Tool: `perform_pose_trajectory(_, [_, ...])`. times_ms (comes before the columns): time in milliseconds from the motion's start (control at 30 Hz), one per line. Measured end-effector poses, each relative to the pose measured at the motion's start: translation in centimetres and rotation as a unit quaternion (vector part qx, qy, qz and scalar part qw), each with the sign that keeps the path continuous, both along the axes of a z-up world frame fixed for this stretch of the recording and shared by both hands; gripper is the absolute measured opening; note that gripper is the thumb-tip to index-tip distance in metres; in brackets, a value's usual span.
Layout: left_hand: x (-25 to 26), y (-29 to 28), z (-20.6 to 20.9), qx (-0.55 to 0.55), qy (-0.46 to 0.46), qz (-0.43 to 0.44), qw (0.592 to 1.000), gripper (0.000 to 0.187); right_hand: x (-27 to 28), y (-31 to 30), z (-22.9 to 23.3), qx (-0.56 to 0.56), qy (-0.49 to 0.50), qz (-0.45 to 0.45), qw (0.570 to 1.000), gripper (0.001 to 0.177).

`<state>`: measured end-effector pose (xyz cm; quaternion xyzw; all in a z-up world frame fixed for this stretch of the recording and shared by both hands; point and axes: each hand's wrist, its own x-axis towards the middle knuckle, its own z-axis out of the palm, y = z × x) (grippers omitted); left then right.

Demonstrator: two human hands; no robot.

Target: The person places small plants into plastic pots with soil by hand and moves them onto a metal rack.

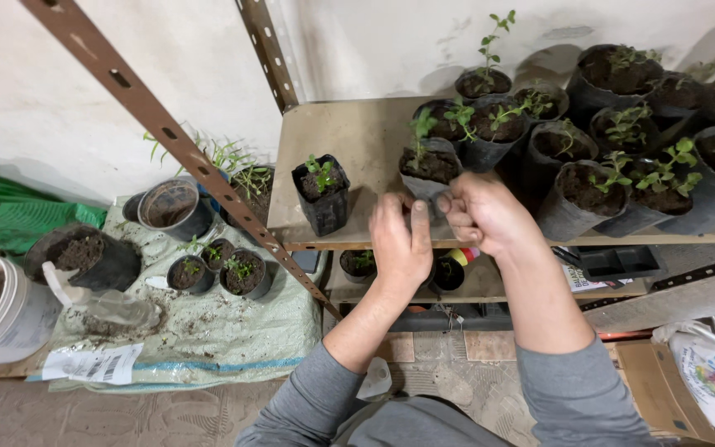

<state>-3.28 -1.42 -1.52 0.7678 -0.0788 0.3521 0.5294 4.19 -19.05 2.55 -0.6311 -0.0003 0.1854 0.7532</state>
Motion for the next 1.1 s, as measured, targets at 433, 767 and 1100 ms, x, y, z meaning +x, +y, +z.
perform_pose_trajectory(433, [0.9,-6.2,1.6,-0.046,0.132,-0.199,0.970,0.053,-3.6,-6.8,-2.3,0.017,0.000,-0.194,0.981,0.034])
perform_pose_trajectory(767, [1.2,-5.9,0.4,-0.056,0.124,-0.211,0.968,0.060,-6.2,-4.9,-0.6,0.005,-0.010,-0.204,0.979,0.070])
perform_pose_trajectory(1100, [1.1,-3.8,-0.3,-0.116,0.055,-0.215,0.968,0.031,-9.9,-1.6,-0.8,-0.208,-0.156,-0.219,0.941,0.071])
